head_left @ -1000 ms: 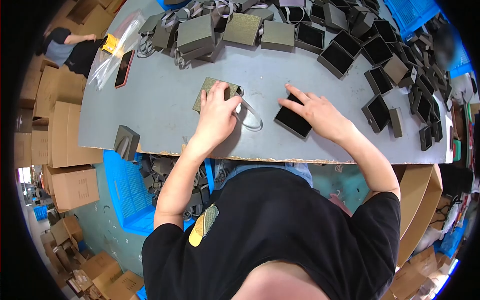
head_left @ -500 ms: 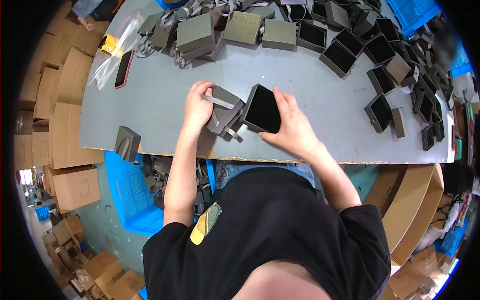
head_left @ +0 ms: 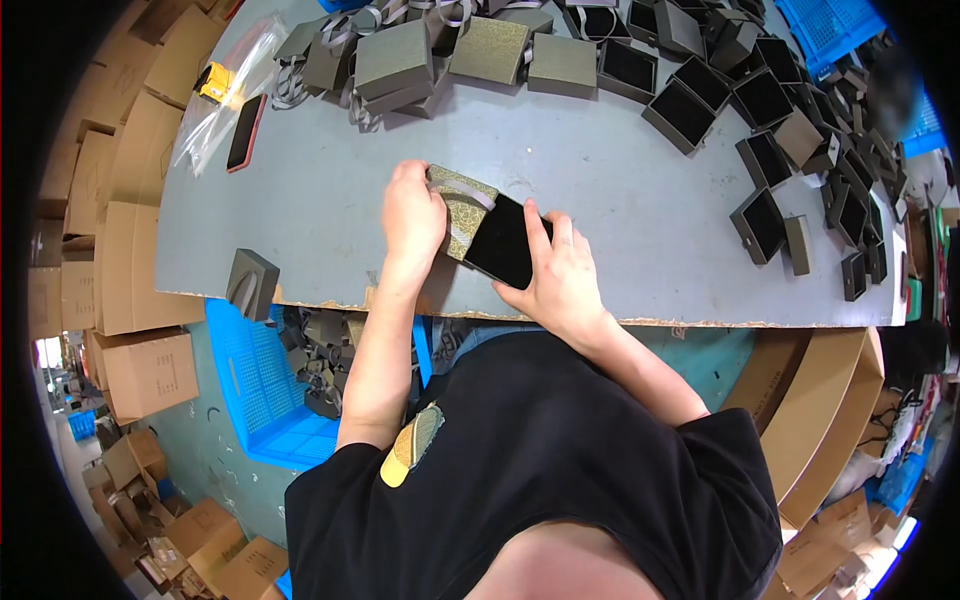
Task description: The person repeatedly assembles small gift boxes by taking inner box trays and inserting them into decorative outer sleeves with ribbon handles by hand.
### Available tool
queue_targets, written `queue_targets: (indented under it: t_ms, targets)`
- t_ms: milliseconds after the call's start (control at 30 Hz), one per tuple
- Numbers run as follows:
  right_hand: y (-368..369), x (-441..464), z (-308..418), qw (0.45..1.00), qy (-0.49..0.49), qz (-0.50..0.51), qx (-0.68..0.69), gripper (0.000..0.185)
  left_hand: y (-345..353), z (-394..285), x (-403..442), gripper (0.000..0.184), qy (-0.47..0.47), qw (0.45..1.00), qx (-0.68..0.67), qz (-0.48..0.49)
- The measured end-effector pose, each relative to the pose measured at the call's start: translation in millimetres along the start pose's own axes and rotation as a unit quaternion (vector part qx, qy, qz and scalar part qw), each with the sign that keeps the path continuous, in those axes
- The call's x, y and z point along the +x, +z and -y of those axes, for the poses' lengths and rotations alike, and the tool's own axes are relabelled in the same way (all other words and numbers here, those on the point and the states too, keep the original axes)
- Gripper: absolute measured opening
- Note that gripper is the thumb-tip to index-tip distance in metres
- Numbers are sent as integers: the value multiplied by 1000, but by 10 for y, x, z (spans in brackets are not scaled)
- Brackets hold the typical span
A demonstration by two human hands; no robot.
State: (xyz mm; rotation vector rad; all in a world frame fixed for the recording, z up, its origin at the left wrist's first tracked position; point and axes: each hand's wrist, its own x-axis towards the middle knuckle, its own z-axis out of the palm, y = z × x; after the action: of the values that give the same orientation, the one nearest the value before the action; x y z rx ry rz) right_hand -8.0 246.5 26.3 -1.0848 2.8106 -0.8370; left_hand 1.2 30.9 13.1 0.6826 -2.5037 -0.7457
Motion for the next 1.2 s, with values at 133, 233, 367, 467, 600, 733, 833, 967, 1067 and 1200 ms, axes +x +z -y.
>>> queue_targets:
  t_ms: [133, 233, 367, 467, 600, 733, 833, 967, 1067, 1200]
  targets:
    - [-51, 39, 20, 999, -2, 38, -17, 101, 17, -67, -118, 17, 24, 999, 33, -14]
    - [-147, 75, 84, 991, -31, 109, -64, 99, 11, -164, -172, 34, 29, 997, 71, 8]
    - [-149, 76, 41, 997, -10, 78, 6, 102, -37, -175, -195, 45, 7, 996, 75, 50]
    - [-80, 9, 34, 988, 33, 0, 154, 105, -87, -247, -342, 42, -3, 992, 110, 59]
    - [-41, -47, 140, 995, 2, 8, 95, 100, -118, -356, -483, 41, 9, 983, 154, 100]
    - [129, 46, 53, 985, 27, -38, 164, 89, -195, -254, -501, 41, -5, 986, 107, 125]
    - [2, 182, -202, 945, 67, -91, 306, 64, -299, -93, -460, 42, 11, 987, -13, 157]
    - [-155, 252, -585, 978, -5, -83, 192, 51, -269, 130, -461, 46, 82, 989, -91, 86]
    - [-68, 364, -589, 924, -32, -133, 356, 52, -173, 96, -554, 46, 111, 975, -179, 63]
    - [138, 354, -358, 932, -15, 8, 361, 58, -38, -70, -641, 43, 118, 979, -162, 43]
